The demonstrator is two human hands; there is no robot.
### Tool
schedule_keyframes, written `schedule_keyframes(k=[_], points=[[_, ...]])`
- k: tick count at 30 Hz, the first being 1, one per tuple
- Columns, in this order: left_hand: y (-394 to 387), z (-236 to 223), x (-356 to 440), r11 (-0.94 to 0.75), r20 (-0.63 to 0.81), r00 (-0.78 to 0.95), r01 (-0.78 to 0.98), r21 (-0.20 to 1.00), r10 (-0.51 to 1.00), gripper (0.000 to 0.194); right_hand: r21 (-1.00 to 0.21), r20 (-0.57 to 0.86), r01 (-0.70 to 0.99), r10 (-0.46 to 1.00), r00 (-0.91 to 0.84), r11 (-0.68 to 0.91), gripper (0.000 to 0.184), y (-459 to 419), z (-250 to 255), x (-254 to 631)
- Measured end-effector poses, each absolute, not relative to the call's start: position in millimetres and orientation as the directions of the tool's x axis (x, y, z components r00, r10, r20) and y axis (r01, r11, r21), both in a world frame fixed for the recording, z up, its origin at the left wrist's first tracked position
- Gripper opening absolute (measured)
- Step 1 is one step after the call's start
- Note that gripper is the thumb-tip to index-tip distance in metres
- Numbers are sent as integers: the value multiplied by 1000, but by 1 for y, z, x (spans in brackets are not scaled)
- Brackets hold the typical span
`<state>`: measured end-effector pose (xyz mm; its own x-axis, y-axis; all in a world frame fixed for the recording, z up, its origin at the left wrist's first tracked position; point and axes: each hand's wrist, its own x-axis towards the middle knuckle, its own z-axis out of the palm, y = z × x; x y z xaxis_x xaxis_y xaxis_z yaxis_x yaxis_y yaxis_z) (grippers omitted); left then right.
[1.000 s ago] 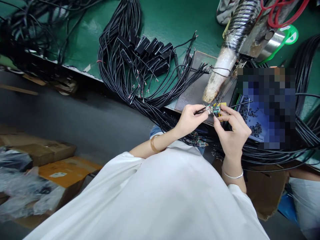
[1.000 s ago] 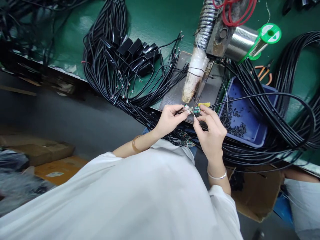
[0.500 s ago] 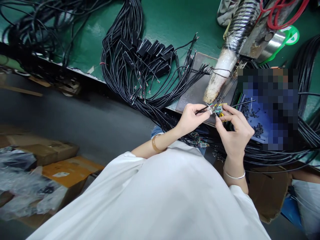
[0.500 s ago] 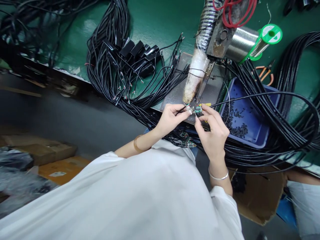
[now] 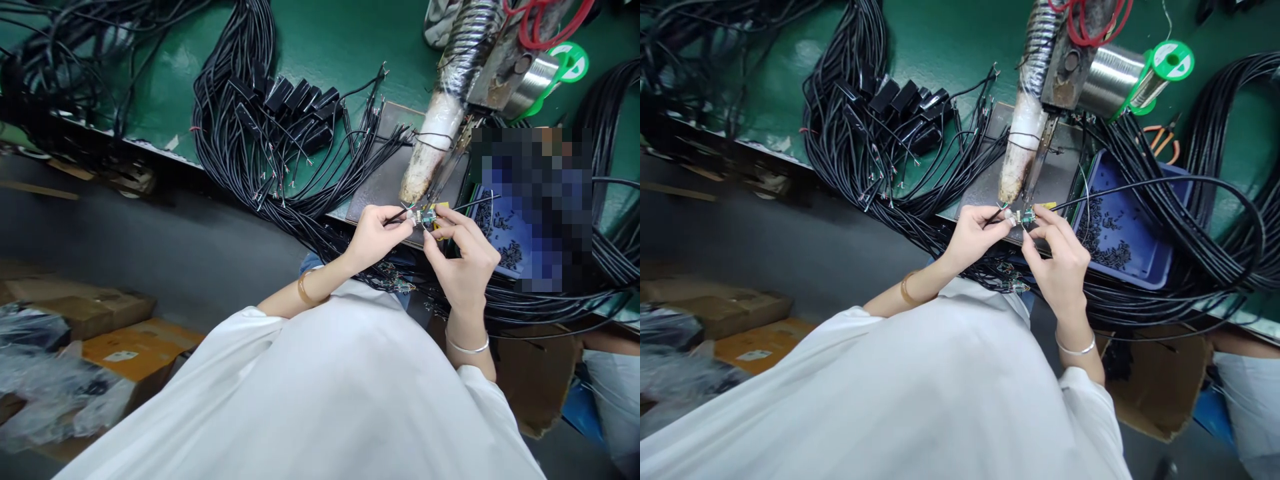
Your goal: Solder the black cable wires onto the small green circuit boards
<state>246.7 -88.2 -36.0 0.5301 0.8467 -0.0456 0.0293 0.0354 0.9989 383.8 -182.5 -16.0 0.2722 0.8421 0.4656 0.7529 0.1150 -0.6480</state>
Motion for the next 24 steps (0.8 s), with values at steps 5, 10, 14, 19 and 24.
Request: schedule_keyframes(k=[5,10,14,19,24], points=[[-89,-36,246,-5,-34,536,72,997,844,26,-645,452,757,850,271,101,5,-183,-17,385],[-89,-38,247,29,-50,548,47,998,835,24,-647,458,755,846,273,106,4,-184,-18,385],[-94,-41,244,220,-117,567,-116,969,815,27,-644,489,757,822,294,113,6,-188,-19,386],[-102,-46,239,264,-124,564,-174,949,816,38,-674,477,735,804,355,75,7,-194,-21,387],[-101,-50,237,128,-14,557,-166,978,830,36,-732,440,678,804,399,64,9,-196,-19,385]])
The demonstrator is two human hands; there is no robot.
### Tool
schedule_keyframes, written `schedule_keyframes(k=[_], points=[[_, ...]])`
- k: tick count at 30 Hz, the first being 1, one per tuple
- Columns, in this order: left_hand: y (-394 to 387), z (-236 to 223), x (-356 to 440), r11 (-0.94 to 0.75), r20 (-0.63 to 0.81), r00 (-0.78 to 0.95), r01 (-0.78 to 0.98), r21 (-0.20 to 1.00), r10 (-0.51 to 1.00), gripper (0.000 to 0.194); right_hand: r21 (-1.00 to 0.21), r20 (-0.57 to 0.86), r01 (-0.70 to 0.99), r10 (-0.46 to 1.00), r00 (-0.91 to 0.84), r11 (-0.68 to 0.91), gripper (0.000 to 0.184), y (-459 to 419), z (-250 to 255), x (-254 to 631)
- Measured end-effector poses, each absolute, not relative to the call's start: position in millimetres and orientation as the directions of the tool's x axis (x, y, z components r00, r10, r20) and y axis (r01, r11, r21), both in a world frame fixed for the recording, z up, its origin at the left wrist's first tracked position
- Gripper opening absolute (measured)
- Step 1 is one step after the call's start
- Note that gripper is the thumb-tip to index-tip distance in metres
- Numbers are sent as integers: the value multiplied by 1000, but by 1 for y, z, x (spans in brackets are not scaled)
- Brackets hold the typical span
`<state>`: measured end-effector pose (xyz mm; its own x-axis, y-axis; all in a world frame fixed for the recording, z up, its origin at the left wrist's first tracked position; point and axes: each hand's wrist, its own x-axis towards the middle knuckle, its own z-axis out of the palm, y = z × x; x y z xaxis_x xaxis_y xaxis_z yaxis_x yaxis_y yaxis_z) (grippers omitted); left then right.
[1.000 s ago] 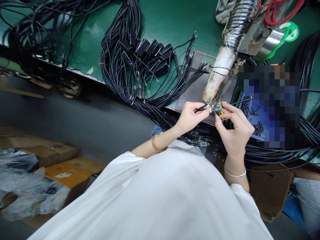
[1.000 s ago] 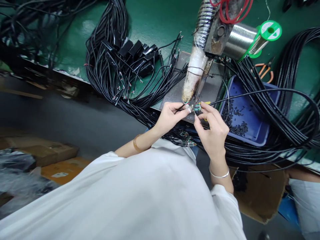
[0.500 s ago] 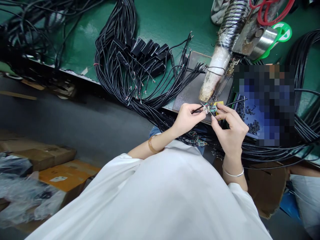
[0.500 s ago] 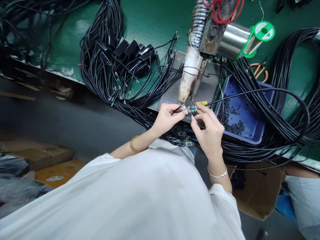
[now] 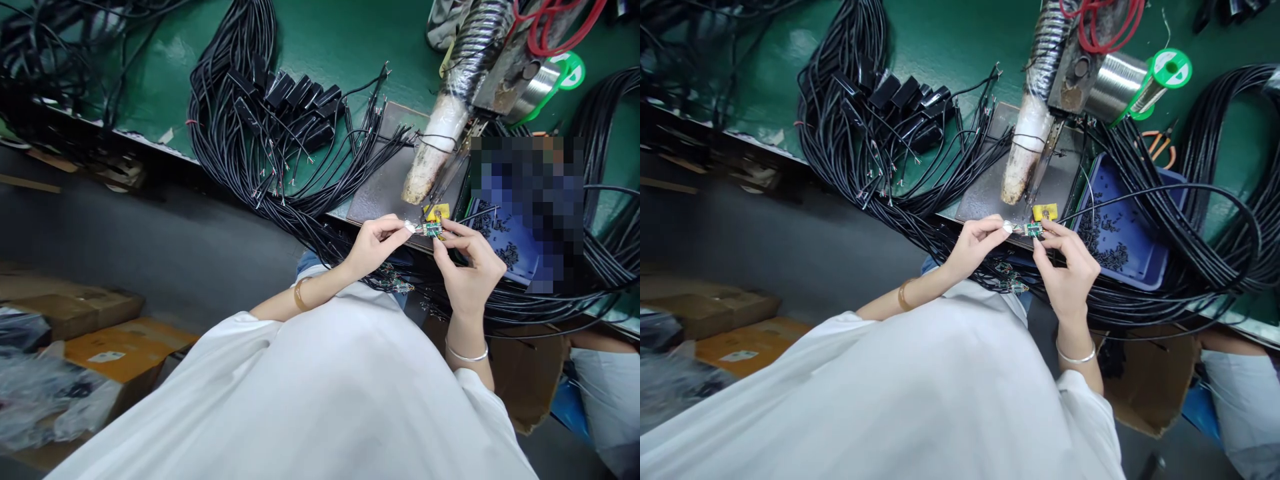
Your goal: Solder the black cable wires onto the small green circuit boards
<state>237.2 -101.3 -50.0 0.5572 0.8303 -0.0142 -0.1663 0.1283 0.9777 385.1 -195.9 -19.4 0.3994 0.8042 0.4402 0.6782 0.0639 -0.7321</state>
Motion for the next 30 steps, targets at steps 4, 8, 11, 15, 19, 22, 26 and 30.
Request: schedule_keyframes(k=[4,8,11,15,19,22,26,30], points=[[-99,-51,237,105,-1,557,-154,982,831,31,-766,402,641,812,422,46,8,-196,-18,383],[-97,-47,237,215,-82,642,-133,967,763,34,-773,390,633,820,418,45,7,-195,-18,382],[-94,-43,238,232,-99,645,-124,965,758,34,-753,397,657,825,402,42,7,-192,-18,382],[-90,-42,239,145,-35,607,-133,980,794,32,-733,413,679,825,386,49,8,-188,-19,383],[-87,-44,238,108,8,656,-136,985,754,35,-715,420,698,827,373,48,8,-186,-18,384],[-87,-46,239,148,-25,687,-121,982,726,34,-686,431,725,833,348,52,9,-186,-19,384],[-87,-49,246,163,-51,642,-117,980,765,25,-654,465,753,825,321,76,8,-185,-21,384],[-89,-53,252,132,-32,610,-120,984,792,22,-648,477,756,821,314,88,7,-183,-22,384]])
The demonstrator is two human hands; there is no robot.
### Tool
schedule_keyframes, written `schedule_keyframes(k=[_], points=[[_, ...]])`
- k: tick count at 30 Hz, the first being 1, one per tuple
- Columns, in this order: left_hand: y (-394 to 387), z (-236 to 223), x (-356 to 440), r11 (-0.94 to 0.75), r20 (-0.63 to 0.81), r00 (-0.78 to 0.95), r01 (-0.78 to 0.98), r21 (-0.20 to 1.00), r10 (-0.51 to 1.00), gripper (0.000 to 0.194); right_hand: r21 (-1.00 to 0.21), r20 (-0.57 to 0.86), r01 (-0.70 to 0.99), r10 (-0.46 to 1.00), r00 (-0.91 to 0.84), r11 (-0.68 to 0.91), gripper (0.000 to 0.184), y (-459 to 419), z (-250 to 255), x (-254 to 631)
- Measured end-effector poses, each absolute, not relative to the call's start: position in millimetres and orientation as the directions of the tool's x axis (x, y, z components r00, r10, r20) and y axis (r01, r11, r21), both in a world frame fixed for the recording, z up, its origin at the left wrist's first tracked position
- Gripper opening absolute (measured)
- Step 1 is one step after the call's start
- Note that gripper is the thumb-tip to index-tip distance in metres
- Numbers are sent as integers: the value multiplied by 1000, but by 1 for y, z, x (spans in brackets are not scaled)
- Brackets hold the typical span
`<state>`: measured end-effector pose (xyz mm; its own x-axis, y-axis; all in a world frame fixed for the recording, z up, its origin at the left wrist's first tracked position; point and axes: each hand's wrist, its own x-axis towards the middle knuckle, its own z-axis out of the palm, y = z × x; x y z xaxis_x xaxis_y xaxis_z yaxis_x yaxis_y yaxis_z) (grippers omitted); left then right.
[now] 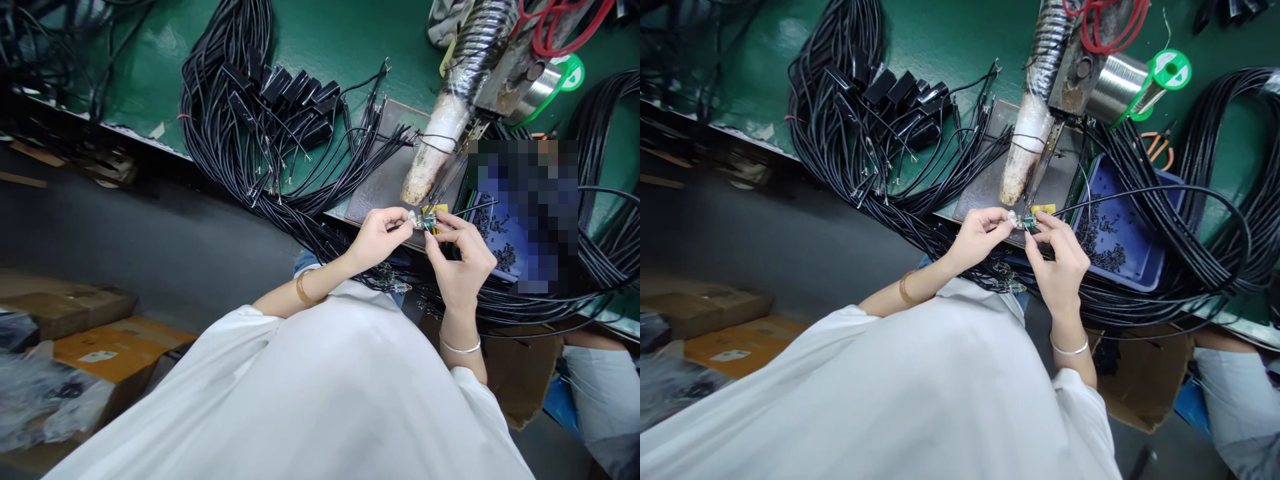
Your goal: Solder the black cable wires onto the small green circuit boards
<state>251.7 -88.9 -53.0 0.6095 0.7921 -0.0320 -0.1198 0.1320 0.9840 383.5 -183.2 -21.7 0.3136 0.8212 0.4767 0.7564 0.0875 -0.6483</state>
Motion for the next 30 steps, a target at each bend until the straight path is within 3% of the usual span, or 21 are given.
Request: schedule_keyframes(k=[18,30], points=[[-90,-48,253,66,5,570,-104,992,822,25,-639,493,762,814,307,99,3,-181,-15,383],[-89,-43,247,71,-65,591,12,997,804,23,-630,462,774,833,304,67,4,-187,-20,382]])
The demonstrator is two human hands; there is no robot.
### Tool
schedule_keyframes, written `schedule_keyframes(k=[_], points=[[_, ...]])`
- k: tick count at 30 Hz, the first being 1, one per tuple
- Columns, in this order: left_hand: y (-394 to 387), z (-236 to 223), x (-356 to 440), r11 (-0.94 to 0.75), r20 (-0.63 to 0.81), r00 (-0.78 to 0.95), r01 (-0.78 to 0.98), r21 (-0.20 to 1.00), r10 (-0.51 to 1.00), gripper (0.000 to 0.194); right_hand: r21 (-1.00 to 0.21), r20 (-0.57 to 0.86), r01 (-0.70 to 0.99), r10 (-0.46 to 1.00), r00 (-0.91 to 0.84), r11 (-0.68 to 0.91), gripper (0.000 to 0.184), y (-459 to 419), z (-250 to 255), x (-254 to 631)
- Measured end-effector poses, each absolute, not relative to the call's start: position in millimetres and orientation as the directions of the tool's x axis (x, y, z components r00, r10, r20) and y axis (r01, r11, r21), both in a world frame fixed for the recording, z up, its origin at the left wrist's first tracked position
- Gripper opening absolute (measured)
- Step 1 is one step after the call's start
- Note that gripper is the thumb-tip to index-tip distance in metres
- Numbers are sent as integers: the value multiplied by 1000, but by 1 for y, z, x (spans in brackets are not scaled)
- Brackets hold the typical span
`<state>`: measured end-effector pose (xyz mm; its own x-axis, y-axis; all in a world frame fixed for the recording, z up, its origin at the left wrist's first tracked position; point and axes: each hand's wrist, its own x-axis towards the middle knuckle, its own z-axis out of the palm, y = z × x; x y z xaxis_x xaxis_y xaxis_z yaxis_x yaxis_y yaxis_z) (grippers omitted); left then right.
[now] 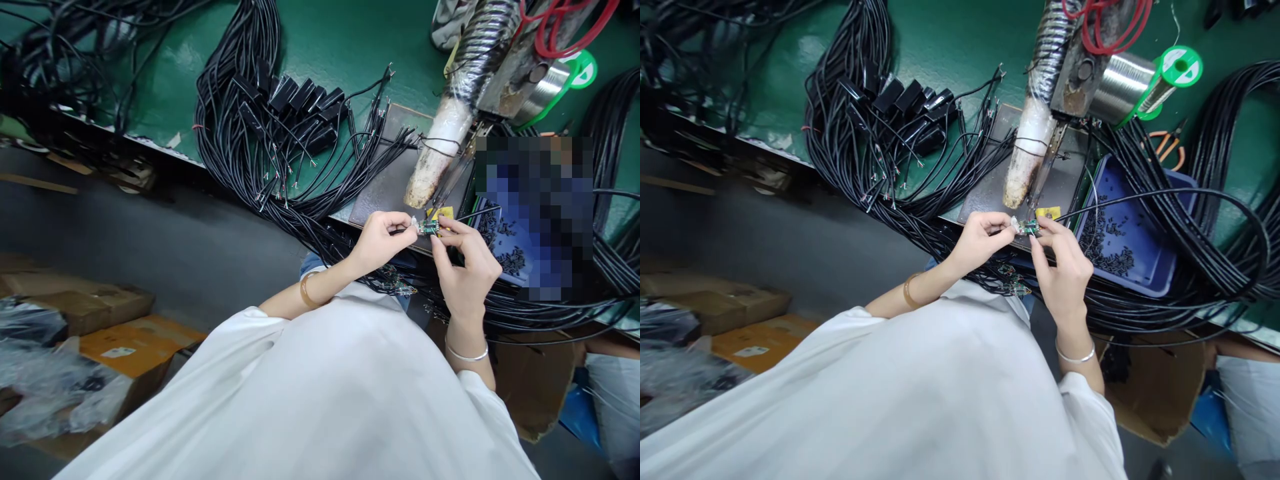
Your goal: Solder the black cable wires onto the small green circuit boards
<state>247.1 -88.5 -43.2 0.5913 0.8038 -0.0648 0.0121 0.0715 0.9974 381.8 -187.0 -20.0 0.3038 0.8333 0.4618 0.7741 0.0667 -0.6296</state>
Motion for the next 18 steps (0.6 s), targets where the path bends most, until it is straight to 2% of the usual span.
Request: schedule_keyframes(k=[4,6,9,11,13,15,18], points=[[-86,-43,246,80,-86,630,38,996,772,21,-738,479,674,718,505,19,6,-199,-14,381],[-85,-44,246,82,-88,633,40,996,769,21,-793,508,604,633,583,80,11,-206,-12,380],[-85,-43,246,75,-77,631,30,997,772,21,-827,500,545,628,596,141,25,-213,-15,379],[-85,-42,246,70,-73,632,30,997,771,22,-784,503,617,660,558,76,24,-214,-20,380],[-85,-41,246,65,-70,633,32,997,771,22,-687,526,726,702,481,17,18,-211,-26,381],[-84,-40,246,62,-66,639,29,998,767,23,-602,536,798,757,374,32,14,-205,-32,382],[-83,-40,247,33,-49,643,38,999,764,22,-563,547,819,792,273,106,10,-196,-38,380]])
